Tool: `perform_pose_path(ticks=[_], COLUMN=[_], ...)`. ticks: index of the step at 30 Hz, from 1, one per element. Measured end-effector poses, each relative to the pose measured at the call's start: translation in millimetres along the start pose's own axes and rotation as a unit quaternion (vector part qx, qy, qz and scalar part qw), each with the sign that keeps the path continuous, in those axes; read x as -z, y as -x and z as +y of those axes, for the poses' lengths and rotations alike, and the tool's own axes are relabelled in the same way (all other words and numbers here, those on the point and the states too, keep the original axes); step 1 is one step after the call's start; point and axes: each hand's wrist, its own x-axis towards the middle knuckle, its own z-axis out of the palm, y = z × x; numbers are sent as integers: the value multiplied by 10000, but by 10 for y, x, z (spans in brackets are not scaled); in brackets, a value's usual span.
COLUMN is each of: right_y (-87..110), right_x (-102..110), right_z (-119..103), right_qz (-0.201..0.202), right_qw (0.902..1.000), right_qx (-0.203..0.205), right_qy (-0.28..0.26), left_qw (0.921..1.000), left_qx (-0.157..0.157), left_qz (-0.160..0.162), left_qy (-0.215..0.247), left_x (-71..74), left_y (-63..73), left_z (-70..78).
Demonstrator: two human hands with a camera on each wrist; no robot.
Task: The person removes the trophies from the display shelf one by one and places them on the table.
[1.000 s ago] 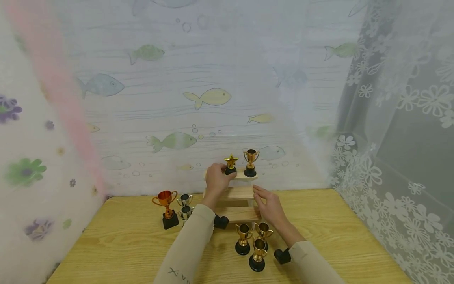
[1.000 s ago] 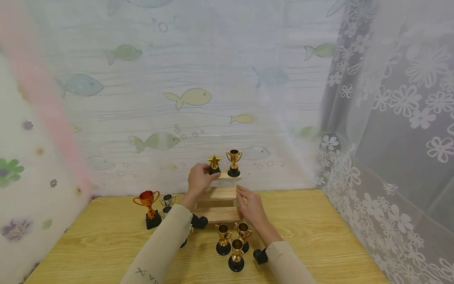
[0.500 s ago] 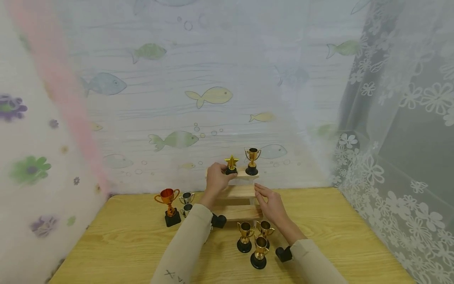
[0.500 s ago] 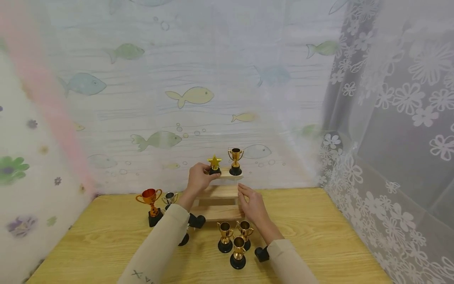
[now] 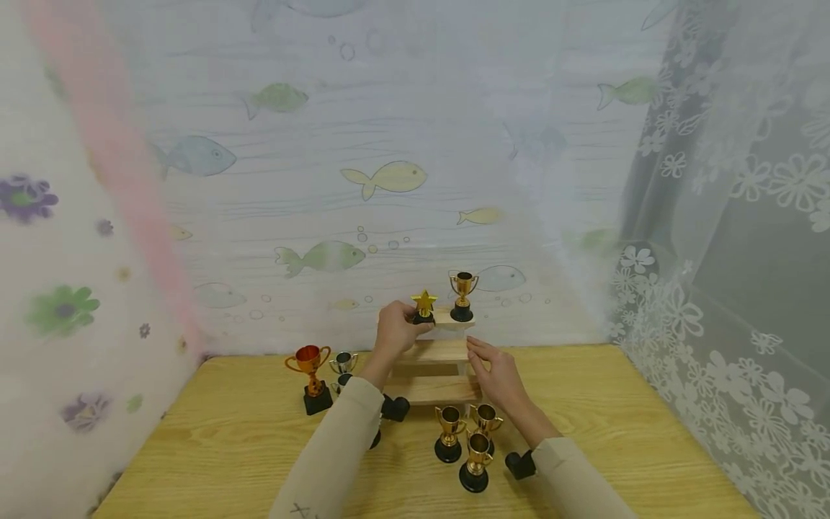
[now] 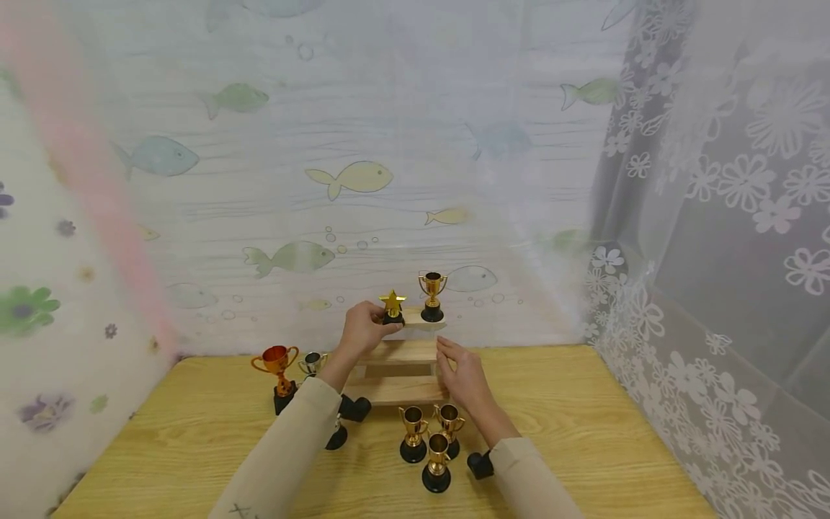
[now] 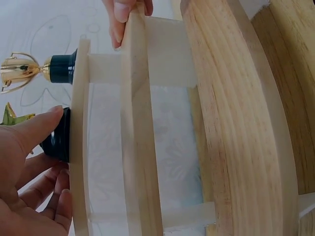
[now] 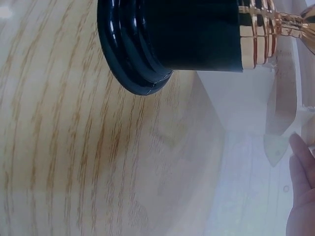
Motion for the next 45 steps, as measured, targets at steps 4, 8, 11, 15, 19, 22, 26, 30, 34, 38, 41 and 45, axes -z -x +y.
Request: perform_pose_path(ticks=[4,8,11,15,19,22,26,30,34,38,41,45], right_y=[9,27,42,51,42,26,-4,-22,-23,-14,-4,-2], right_x=[2,-2,-2,-2,-5,-3,2,-1,-12,-16,-21,-28], right_z=[1,7,2,-6,-8,-15,-13,1,3,0,2,6], right_qz=[12,19,-14,-73,-40,-15,-63,-27,71,75,85,80], right_qw=[10000,10000,10000,9999,9999,10000,10000,10000,9999,10000,9999,10000], right_qx=[24,26,-29,-100,-81,-58,-40,36,115,52,37,18], right_qy=[6,-16,-21,-33,-49,-43,-36,-7,54,36,41,25], left_qw=[9999,9998,9998,9996,9993,9988,9987,9983,9976,9980,9979,9980], left_qx=[22,-40,-111,-205,-314,-438,-456,-525,-645,-581,-590,-585], left_qz=[-73,-147,-189,-182,-203,-213,-236,-267,-232,-209,-159,-118], left_qy=[-95,-127,-38,95,44,-4,14,14,14,-95,-195,-213], left_x=[8,10,20,43,64,76,76,61,30,-8,-36,-50], left_y=[16,61,115,182,233,272,330,390,435,476,508,554], left_z=[-13,-39,-60,-73,-82,-99,-127,-155,-197,-238,-264,-266])
